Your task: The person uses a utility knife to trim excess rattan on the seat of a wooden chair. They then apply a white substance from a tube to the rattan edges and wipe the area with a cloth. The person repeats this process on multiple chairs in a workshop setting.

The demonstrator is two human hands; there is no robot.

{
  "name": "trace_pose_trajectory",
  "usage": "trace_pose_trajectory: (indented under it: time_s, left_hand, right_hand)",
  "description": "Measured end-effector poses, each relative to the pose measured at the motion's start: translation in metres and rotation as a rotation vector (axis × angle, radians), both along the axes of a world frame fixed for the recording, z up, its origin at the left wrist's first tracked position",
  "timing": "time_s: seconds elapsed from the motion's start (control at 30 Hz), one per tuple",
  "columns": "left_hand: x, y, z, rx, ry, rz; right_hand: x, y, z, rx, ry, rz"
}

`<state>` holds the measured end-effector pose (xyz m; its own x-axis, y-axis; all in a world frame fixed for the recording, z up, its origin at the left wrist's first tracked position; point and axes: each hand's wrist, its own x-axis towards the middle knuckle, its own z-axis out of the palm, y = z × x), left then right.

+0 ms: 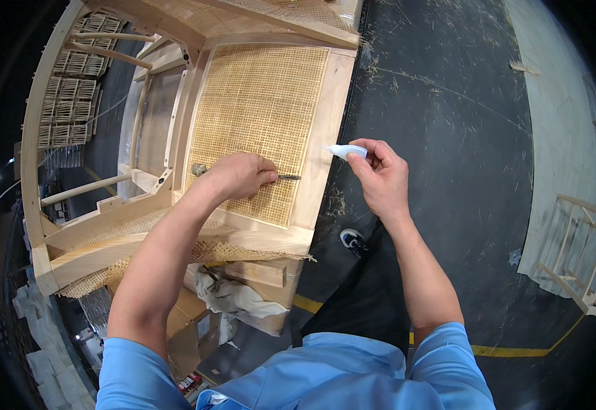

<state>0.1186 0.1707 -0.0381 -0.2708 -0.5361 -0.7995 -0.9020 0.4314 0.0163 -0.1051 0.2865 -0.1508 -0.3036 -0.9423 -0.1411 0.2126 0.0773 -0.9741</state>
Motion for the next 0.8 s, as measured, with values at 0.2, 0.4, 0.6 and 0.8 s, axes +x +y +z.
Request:
trace_pose_trajectory:
  time_s: [0.2,0.4,0.6,0.8]
  left_hand:
    - [-0.007,-0.002,0.000,0.018,-0.056,0.046]
    - [-0.002,-0.003,-0.008,0.080,-0.044,0.104]
    - [0.004,0.003,-0.010,0.201,-0.003,0.175]
    - [0.009,0.013,-0.007,0.243,0.014,0.243]
  right_hand:
    - [0.009,0.028,-0.005,0.048,-0.230,0.097]
    - [0.032,0.058,-0.016,0.138,-0.304,0.158]
    - [0.037,0.067,-0.022,0.160,-0.305,0.146]
    - [0.038,0.068,-0.024,0.140,-0.347,0.135]
